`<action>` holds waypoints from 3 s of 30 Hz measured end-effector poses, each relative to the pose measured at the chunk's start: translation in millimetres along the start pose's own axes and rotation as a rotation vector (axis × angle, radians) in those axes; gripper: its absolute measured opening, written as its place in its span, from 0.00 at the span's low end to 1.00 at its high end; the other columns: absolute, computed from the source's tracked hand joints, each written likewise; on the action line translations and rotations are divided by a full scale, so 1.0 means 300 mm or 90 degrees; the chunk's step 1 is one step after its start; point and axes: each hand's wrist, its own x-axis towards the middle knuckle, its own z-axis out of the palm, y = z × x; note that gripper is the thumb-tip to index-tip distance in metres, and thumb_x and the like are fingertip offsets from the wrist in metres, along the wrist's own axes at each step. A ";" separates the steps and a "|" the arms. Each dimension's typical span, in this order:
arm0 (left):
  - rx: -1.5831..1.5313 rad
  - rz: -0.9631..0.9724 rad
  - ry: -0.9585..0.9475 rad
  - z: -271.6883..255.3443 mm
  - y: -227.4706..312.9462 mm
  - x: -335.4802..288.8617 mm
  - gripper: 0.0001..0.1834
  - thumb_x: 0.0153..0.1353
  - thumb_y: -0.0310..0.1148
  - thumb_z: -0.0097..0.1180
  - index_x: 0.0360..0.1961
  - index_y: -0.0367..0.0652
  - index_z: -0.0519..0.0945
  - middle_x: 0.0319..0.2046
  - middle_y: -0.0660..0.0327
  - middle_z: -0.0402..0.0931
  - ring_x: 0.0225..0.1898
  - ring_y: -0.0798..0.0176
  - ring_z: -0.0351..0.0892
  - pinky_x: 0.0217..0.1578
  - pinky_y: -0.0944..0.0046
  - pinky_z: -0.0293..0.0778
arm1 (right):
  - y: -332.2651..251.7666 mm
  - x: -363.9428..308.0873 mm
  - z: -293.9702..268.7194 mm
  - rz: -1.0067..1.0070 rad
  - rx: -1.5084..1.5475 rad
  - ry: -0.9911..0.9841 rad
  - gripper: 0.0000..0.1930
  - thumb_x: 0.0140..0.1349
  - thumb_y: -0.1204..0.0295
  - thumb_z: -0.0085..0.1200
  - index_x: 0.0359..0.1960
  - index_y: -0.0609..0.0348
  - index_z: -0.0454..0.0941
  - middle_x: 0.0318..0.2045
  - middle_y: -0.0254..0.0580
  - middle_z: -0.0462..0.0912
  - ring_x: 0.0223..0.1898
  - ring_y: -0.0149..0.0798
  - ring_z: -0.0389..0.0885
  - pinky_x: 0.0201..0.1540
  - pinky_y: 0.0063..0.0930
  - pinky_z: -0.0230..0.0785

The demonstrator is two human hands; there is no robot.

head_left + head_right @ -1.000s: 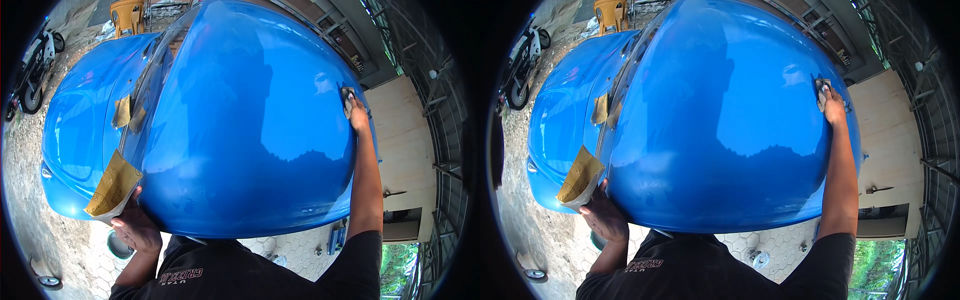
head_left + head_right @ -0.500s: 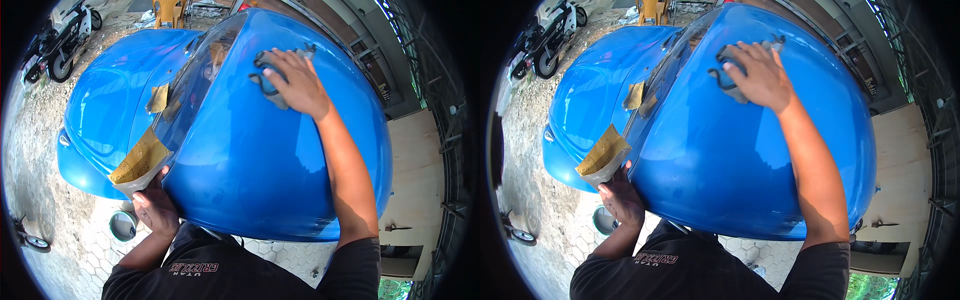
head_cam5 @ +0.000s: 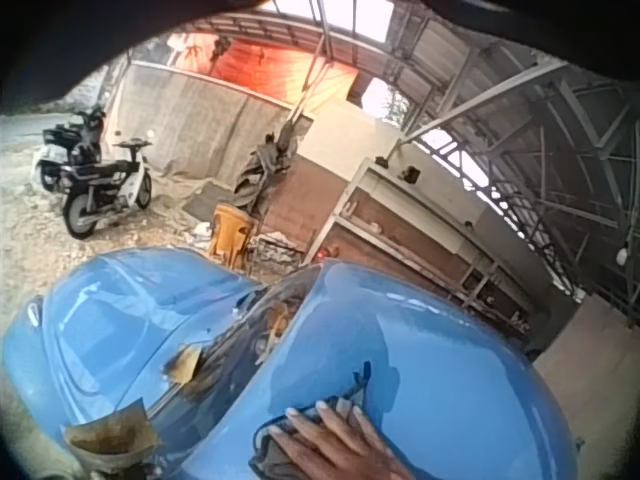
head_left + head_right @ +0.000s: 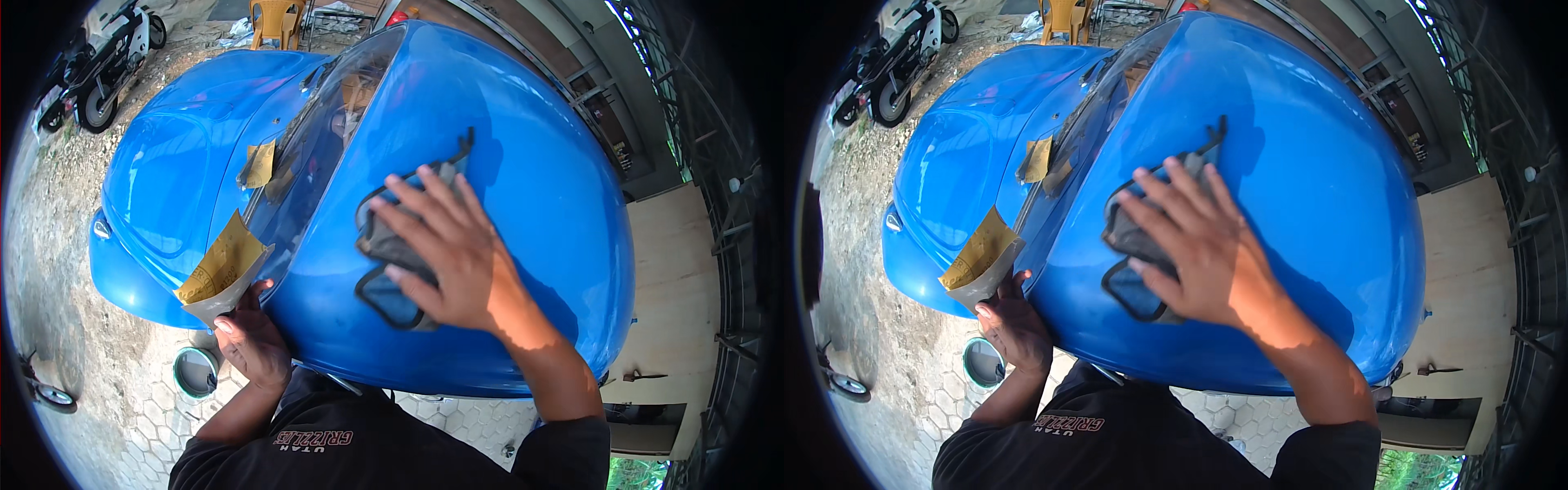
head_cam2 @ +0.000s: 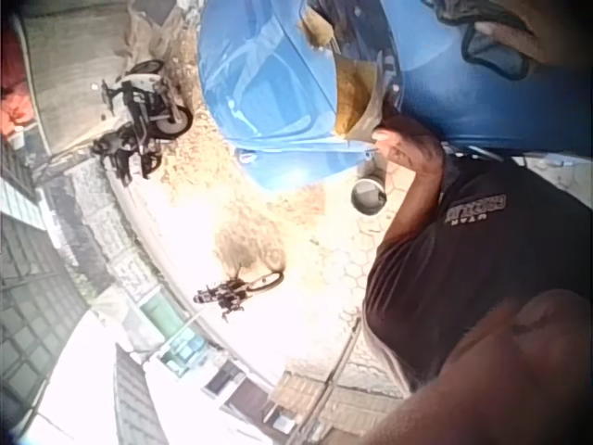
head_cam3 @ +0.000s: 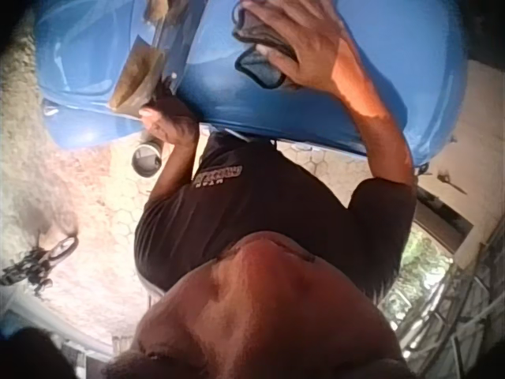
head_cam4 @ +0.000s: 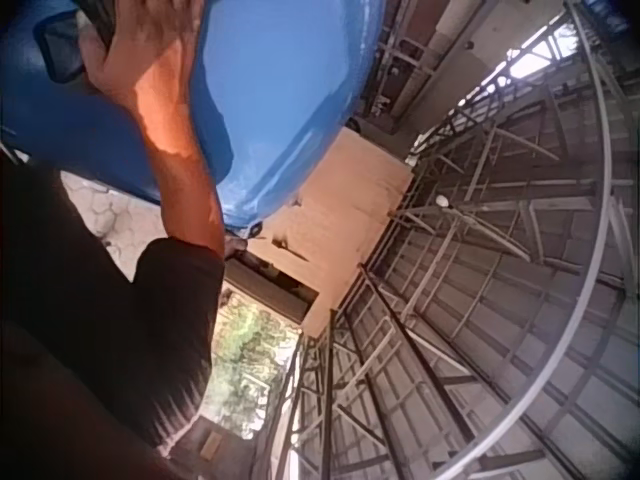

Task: The person sands the roof of a car using sandpaper, dips the sandpaper into a bucket of water, and continues sanding and wiping the roof with a cloth.

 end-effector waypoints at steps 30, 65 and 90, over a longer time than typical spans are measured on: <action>0.138 0.042 -0.111 0.096 0.041 0.065 0.25 0.95 0.28 0.56 0.83 0.26 0.75 0.79 0.42 0.81 0.81 0.48 0.81 0.86 0.43 0.71 | 0.112 -0.631 -0.006 0.386 -0.092 0.270 0.39 0.85 0.45 0.63 0.87 0.57 0.79 0.88 0.50 0.78 0.94 0.64 0.63 0.96 0.74 0.42; 0.465 0.227 -0.710 0.398 0.161 0.210 0.50 0.58 0.32 0.70 0.87 0.44 0.80 0.65 0.51 0.81 0.71 0.45 0.80 0.68 0.44 0.74 | 0.146 -0.311 -0.175 0.076 0.150 0.457 0.19 0.78 0.84 0.68 0.68 0.69 0.94 0.67 0.63 0.93 0.72 0.63 0.93 0.82 0.59 0.83; 0.339 0.008 -0.440 -0.116 0.002 0.190 0.37 0.76 0.48 0.60 0.78 0.34 0.84 0.59 0.38 0.79 0.63 0.35 0.80 0.69 0.42 0.74 | 0.166 0.136 -0.036 -0.051 -0.047 -0.112 0.40 0.69 0.76 0.63 0.87 0.58 0.80 0.92 0.48 0.73 0.92 0.61 0.70 0.95 0.59 0.60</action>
